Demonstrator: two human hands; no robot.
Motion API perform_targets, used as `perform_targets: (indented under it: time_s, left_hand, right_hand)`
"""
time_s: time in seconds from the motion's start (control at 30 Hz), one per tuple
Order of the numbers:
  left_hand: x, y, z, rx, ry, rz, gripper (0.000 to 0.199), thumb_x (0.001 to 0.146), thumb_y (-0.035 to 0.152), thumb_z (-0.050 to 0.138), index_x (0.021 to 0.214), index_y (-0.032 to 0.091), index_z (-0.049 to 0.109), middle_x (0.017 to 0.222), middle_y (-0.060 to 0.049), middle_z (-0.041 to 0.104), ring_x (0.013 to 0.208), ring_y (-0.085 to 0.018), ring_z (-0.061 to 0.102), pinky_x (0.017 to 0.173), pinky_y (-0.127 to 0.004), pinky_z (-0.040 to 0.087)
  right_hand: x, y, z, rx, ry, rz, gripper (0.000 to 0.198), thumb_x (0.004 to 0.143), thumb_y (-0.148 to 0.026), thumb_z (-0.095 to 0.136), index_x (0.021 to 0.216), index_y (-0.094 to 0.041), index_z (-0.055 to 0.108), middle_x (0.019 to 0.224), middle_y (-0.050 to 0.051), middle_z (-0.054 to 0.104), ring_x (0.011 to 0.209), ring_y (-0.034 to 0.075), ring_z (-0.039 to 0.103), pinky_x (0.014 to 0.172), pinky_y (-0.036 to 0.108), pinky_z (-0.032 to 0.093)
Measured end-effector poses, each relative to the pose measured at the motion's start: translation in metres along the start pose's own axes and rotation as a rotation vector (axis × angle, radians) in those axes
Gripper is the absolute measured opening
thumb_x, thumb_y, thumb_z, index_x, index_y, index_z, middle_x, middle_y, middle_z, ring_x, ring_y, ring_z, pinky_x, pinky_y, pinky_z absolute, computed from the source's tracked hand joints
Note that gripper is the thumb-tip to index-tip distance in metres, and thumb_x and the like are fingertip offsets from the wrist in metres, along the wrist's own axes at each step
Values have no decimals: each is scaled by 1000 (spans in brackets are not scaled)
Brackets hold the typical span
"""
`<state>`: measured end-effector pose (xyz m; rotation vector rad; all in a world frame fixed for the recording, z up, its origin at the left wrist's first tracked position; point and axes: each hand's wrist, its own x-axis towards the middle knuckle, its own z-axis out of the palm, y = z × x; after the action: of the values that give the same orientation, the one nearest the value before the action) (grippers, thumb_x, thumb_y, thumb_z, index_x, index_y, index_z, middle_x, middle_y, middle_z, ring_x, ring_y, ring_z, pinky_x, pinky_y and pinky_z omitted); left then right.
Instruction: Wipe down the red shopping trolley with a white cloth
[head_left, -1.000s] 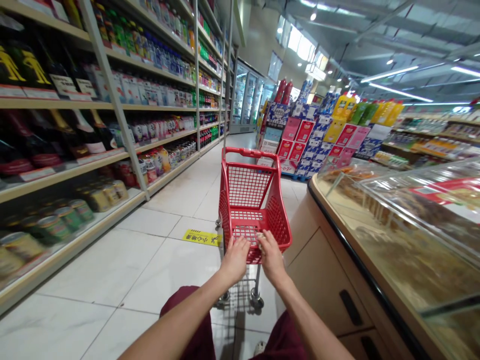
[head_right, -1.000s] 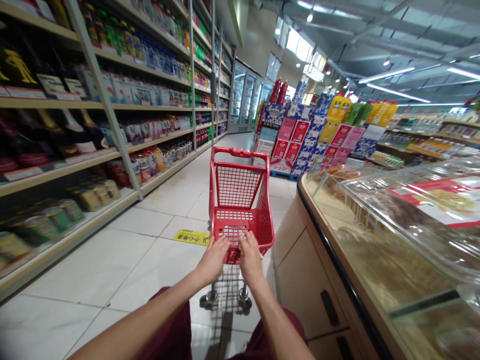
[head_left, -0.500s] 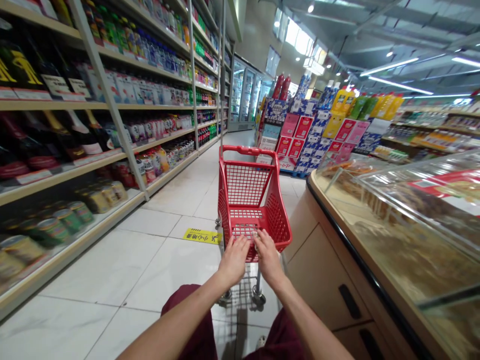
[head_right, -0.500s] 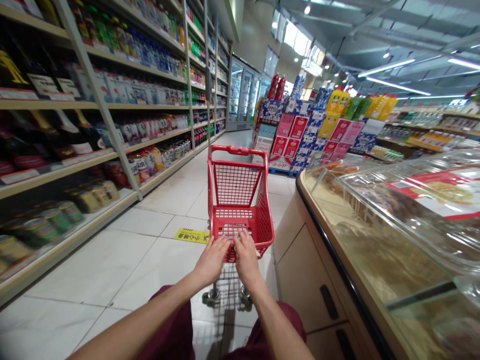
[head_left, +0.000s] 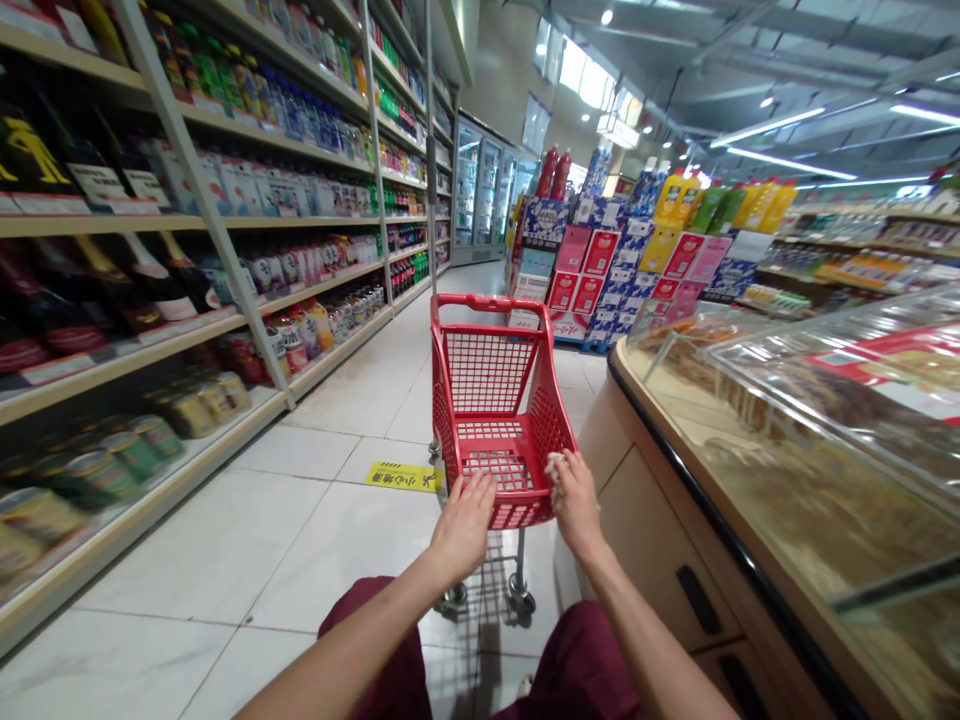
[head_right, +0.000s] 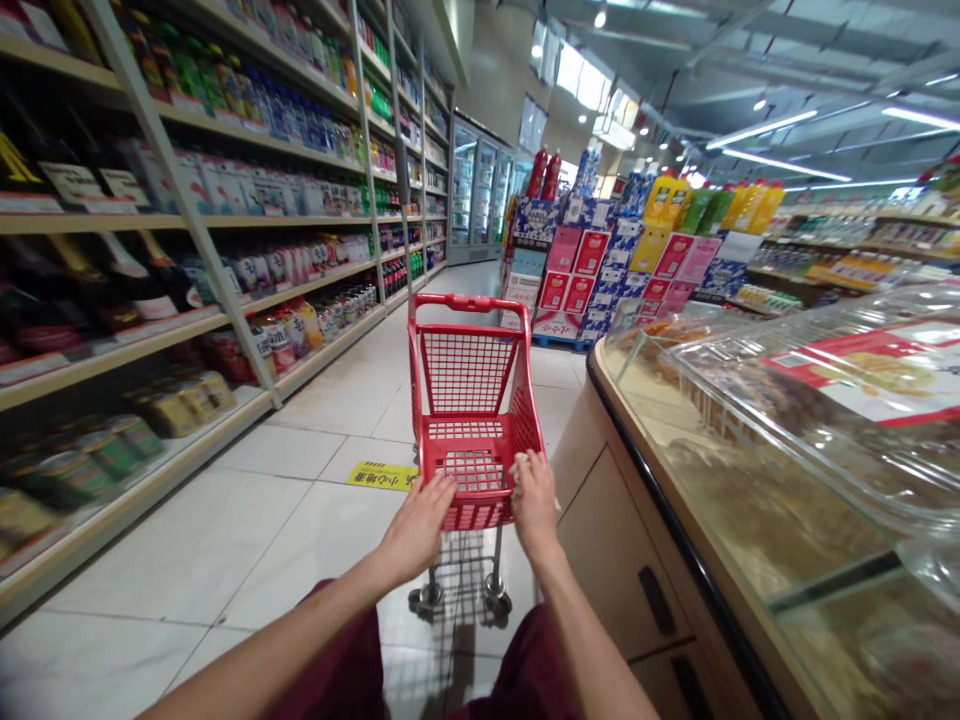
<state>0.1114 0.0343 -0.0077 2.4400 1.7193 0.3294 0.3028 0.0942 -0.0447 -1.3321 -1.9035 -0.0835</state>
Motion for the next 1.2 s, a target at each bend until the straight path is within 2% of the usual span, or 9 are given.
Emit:
perform_targets:
  time_s: [0.1, 0.33, 0.6, 0.7, 0.77, 0.9, 1.03, 1.1, 1.2]
  left_hand:
    - [1, -1, -2, 32, 16, -53, 59, 70, 12, 35, 128, 6, 31, 138, -13, 29, 130, -21, 13, 107, -43, 11]
    - [2, 0, -3, 31, 3, -51, 59, 68, 13, 38, 126, 5, 33, 136, -14, 32, 130, -21, 16, 106, -42, 12]
    - [0, -2, 4, 23, 44, -28, 59, 68, 14, 39, 126, 5, 34, 135, -13, 34, 129, -22, 16, 107, -39, 12]
    - [0, -1, 3, 30, 39, -20, 59, 67, 12, 39, 126, 6, 34, 135, -12, 35, 129, -21, 18, 107, -39, 13]
    - [0, 0, 1, 36, 29, -15, 58, 68, 12, 38, 126, 7, 34, 135, -12, 35, 129, -21, 19, 107, -39, 13]
    - [1, 4, 0, 38, 13, 5, 56, 71, 12, 36, 126, 6, 33, 136, -12, 33, 129, -20, 19, 107, -38, 14]
    - [3, 7, 6, 22, 24, 18, 57, 70, 14, 38, 126, 6, 34, 136, -12, 34, 129, -21, 17, 107, -38, 12]
    - [3, 9, 8, 11, 37, 16, 60, 68, 15, 41, 127, 5, 33, 136, -12, 34, 130, -22, 15, 107, -39, 12]
    - [4, 11, 9, -6, 48, 7, 62, 66, 17, 42, 126, 4, 33, 135, -13, 34, 130, -22, 15, 108, -39, 12]
  right_hand:
    - [0, 10, -5, -19, 39, 73, 51, 71, -4, 34, 118, -16, 48, 125, 12, 45, 123, 24, 29, 96, 50, 30]
    - [-9, -31, 13, 21, -86, -90, 52, 73, -1, 32, 120, -16, 47, 127, 11, 44, 124, 22, 28, 98, 46, 28]
    - [11, -31, -7, -75, -264, -142, 43, 71, -25, 57, 113, -19, 53, 124, 12, 47, 117, 31, 36, 92, 52, 31]
    - [9, -25, -10, -35, -291, -193, 33, 70, -23, 59, 102, -21, 58, 122, 11, 48, 115, 28, 39, 92, 49, 33]
    - [8, -15, -11, 40, -278, -219, 25, 73, -16, 53, 96, -20, 61, 119, 10, 52, 112, 24, 43, 92, 45, 35]
    - [3, 16, -18, 199, -244, -264, 33, 74, -8, 42, 98, -22, 60, 121, 7, 51, 117, 20, 40, 95, 41, 36]
    - [-4, 41, -27, 130, -14, -39, 31, 72, -6, 38, 86, -20, 62, 123, 8, 47, 121, 22, 34, 95, 47, 33]
    - [-8, 35, -25, 94, 37, 10, 30, 73, -6, 37, 82, -20, 62, 125, 8, 45, 123, 23, 29, 96, 49, 31]
    - [-13, 1, -12, 137, -48, -69, 28, 73, -7, 39, 86, -18, 60, 126, 10, 44, 124, 22, 28, 98, 48, 30]
